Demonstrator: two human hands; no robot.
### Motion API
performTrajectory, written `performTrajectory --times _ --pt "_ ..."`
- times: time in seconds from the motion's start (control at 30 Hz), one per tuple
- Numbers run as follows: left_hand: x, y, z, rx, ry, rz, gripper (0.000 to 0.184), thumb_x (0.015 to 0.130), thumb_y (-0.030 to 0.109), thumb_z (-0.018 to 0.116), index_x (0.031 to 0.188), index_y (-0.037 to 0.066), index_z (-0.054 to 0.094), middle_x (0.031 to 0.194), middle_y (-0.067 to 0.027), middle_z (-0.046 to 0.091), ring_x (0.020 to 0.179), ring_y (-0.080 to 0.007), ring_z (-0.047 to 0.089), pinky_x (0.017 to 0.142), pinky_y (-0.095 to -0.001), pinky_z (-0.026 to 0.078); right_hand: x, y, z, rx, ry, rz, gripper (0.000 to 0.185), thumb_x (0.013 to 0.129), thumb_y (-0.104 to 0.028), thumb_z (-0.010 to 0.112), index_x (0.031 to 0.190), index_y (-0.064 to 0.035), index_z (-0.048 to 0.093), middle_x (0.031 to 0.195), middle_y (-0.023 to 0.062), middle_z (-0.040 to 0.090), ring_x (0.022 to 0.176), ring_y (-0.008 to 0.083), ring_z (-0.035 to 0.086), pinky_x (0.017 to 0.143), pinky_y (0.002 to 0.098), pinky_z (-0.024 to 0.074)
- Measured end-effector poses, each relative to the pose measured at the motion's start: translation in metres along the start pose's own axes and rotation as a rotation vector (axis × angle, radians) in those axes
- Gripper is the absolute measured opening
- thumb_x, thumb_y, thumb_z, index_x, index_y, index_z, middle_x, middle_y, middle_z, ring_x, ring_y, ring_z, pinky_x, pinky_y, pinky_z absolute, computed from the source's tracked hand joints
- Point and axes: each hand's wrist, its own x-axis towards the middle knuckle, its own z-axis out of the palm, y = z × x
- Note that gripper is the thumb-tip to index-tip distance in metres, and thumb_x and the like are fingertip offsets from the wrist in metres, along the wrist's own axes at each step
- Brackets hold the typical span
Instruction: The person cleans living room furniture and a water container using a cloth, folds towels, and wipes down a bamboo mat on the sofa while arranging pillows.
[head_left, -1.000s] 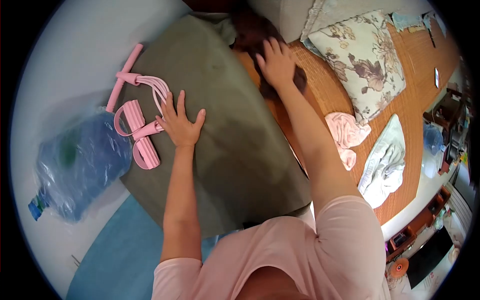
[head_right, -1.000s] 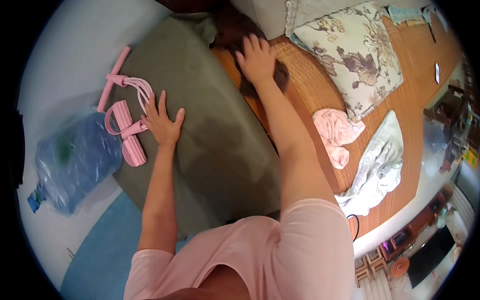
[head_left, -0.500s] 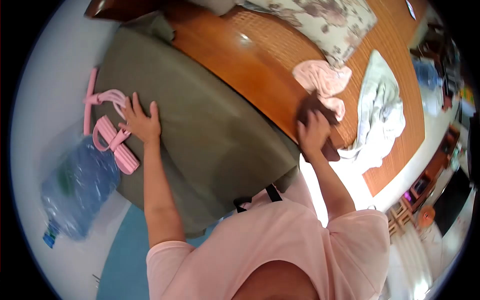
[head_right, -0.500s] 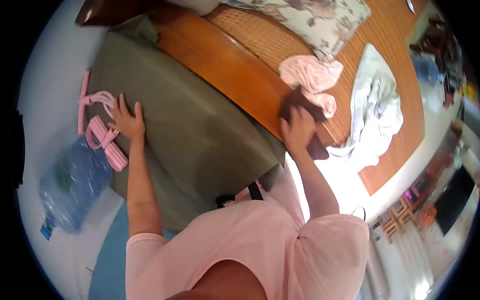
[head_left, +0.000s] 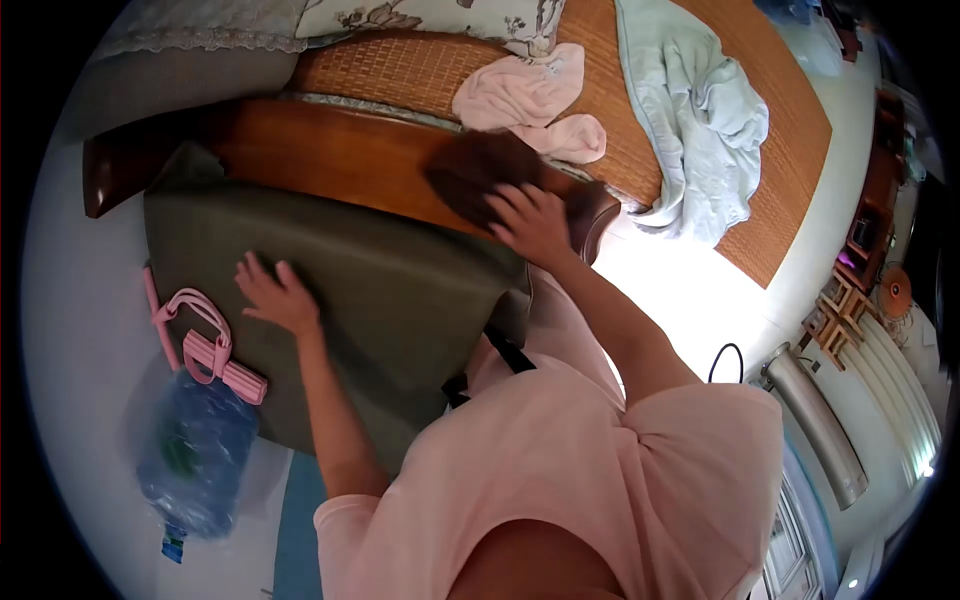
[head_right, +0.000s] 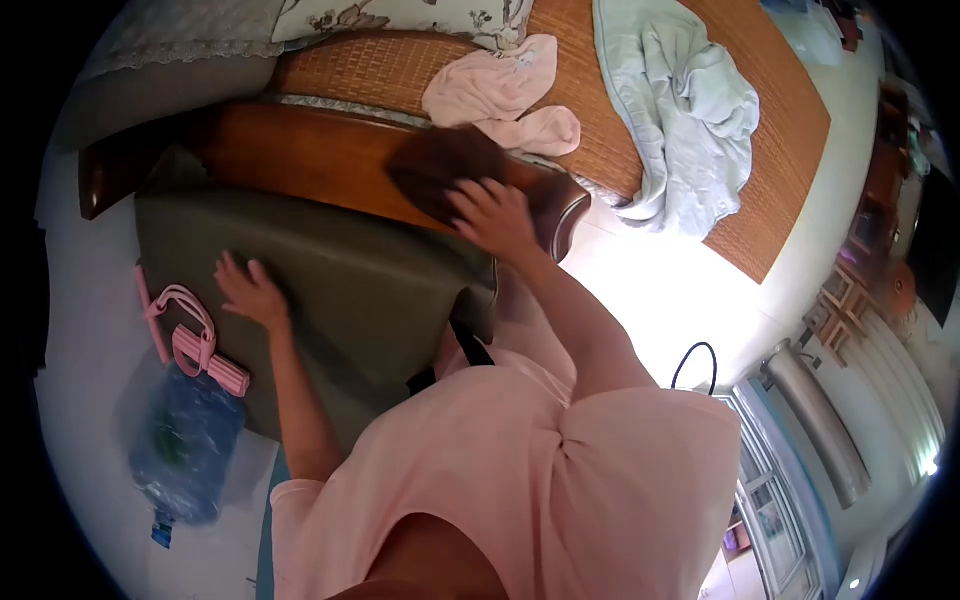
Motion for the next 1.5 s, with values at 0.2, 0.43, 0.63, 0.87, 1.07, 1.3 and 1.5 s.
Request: performTrajectory --times 0.2,0.43,0.63,0.87,1.07,1.3,1.5 --pt "-0.002 0.026 0.008 -0.038 -0.034 -0.016 0.059 0.089 0.046 0.049 0.139 0.015 0.038 0.146 -0.0168 0.028 0.135 -0.0358 0.026 0.102 -0.0661 0.019 -0.103 0.073 -0.023 0.06 -0.081 0.265 0.044 0.068 -0.018 0.072 0.109 -0.016 0.056 0.111 0.0073 0.05 0.104 0.0326 0.046 0.09 0.0441 0.0393" --pt "-0.001 0.022 0.01 0.031 -0.043 -0.064 0.065 0.082 0.043 0.057 0.138 0.016 0.039 0.147 -0.0131 0.028 0.137 -0.0319 0.023 0.104 -0.0636 0.018 0.038 -0.015 0.015 0.186 -0.079 -0.04 0.035 0.071 -0.013 0.071 0.104 -0.0116 0.057 0.101 0.0115 0.051 0.09 0.0339 0.05 0.073 0.0427 0.0457" --pt "0.006 0.032 -0.006 -0.091 -0.031 -0.135 0.066 0.079 0.043 0.06 0.136 0.017 0.04 0.147 -0.0131 0.028 0.137 -0.0319 0.023 0.105 -0.0641 0.015 0.204 -0.112 0.05 0.474 -0.048 -0.173 0.03 0.081 -0.02 0.065 0.105 -0.0058 0.056 0.102 0.0127 0.056 0.092 0.034 0.053 0.075 0.0417 0.0467" --pt "0.01 0.025 -0.018 -0.2 -0.071 -0.177 0.064 0.078 0.041 0.061 0.134 0.017 0.043 0.146 -0.0134 0.028 0.137 -0.0322 0.023 0.106 -0.0642 0.013 0.437 -0.317 -0.039 0.666 0.543 -0.552 0.031 0.084 -0.022 0.062 0.109 -0.0053 0.056 0.104 0.0163 0.057 0.095 0.0367 0.053 0.079 0.0413 0.0451" --pt "0.01 0.021 -0.019 -0.208 -0.114 -0.186 0.066 0.077 0.041 0.063 0.134 0.017 0.043 0.147 -0.014 0.026 0.137 -0.0329 0.021 0.106 -0.0643 0.013 0.544 -0.416 0.046 0.16 0.576 -0.663 0.047 0.086 -0.048 0.051 0.116 -0.0115 0.059 0.121 0.017 0.053 0.12 0.0393 0.04 0.098 0.0575 0.029" --pt "0.01 0.018 -0.016 -0.205 -0.145 -0.194 0.066 0.079 0.045 0.06 0.135 0.016 0.042 0.147 -0.0151 0.024 0.138 -0.0321 0.02 0.105 -0.0648 0.014 0.569 -0.441 0.043 0.118 0.442 -0.52 0.058 0.073 -0.058 0.058 0.109 -0.0131 0.065 0.109 0.02 0.059 0.115 0.0383 0.043 0.096 0.0554 0.0265" --pt "0.012 0.024 -0.017 -0.18 -0.133 -0.191 0.066 0.075 0.041 0.064 0.133 0.016 0.044 0.145 -0.0155 0.027 0.136 -0.0336 0.023 0.105 -0.0645 0.015 0.562 -0.433 0.019 0.12 0.25 -0.949 0.034 0.068 -0.042 0.066 0.092 -0.0163 0.066 0.098 0.0065 0.061 0.097 0.0272 0.054 0.079 0.043 0.0432"
